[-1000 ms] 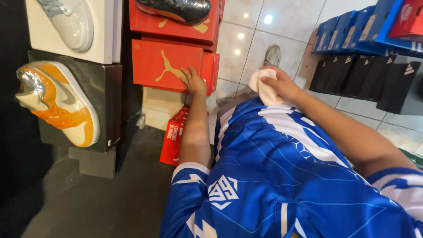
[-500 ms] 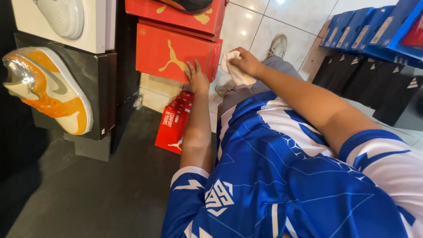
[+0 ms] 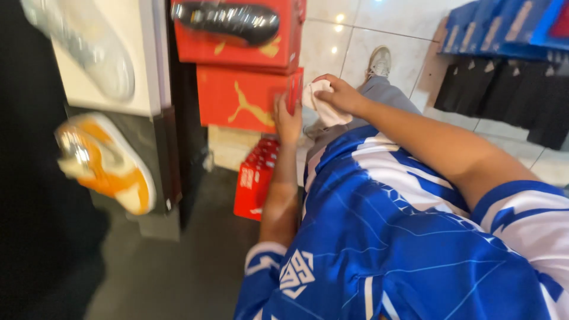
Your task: Cleaning shoes and shoe boxes with a cloth in a storage area
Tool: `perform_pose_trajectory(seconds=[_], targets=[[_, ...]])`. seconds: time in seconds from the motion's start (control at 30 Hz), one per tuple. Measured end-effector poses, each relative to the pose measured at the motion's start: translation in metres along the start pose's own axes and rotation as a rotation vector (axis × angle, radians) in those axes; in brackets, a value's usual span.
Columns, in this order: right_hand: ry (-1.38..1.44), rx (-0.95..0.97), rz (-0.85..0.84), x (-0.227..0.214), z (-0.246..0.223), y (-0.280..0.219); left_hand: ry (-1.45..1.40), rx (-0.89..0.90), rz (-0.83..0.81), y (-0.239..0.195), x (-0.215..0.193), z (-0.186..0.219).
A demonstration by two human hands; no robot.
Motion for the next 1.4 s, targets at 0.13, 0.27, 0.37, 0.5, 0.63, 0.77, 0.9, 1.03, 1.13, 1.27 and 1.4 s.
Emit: perform_pose_trajectory(seconds=[0.13, 0.27, 0.37, 0.5, 0.63, 0.77, 0.9, 1.03, 1.13, 1.27, 1.4], targets=[[0.18, -0.3, 0.139, -0.037, -0.041, -0.044, -1.0, 0.06, -0.336, -0.018, -0.023, 0.108], [0.187, -0.713, 0.271, -0.114, -0.071, -0.075, -1.144, 0.176, -0.41, -0.026, -0.006, 0.196], [0.184, -0.777, 0.301, -0.165, -0.074, -0.088, -0.798, 0.351, -0.221, -0.009, 0.021, 0.193], [0.147, -0.839, 0.364, -0.241, -0.079, -0.106, -0.655, 0.606, -0.257, 0.022, 0.016, 0.285], [0.118, -0.807, 0.428, -0.312, -0.06, -0.111, -0.669, 0.609, -0.417, 0.045, 0.045, 0.356], [0.193, -0.644, 0.561, -0.356, -0.034, -0.116, -0.715, 0.618, -0.596, 0.064, 0.066, 0.424], [0.247, -0.591, 0.655, -0.383, -0.031, -0.11, -0.628, 0.719, -0.628, 0.09, 0.093, 0.466], [0.401, -0.408, 0.76, -0.41, -0.017, -0.096, -0.593, 0.788, -0.841, 0.128, 0.138, 0.516], [0.53, -0.24, 0.911, -0.43, 0.006, -0.086, -0.535, 0.867, -1.109, 0.151, 0.162, 0.571], [0.742, -0.014, 1.284, -0.458, 0.048, -0.057, -0.323, 0.96, -1.42, 0.192, 0.2, 0.65], [0.894, 0.156, 1.494, -0.463, 0.044, -0.065, -0.125, 0.896, -1.51, 0.22, 0.267, 0.682]])
Point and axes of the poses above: each hand's wrist, its own y-axis towards the middle knuckle, its own x-axis out of the palm, z = x × y, the point moved 1 cm from there along y, towards the middle knuckle, and after that the axes turned 2 degrees about z, right-handed, at the moved point
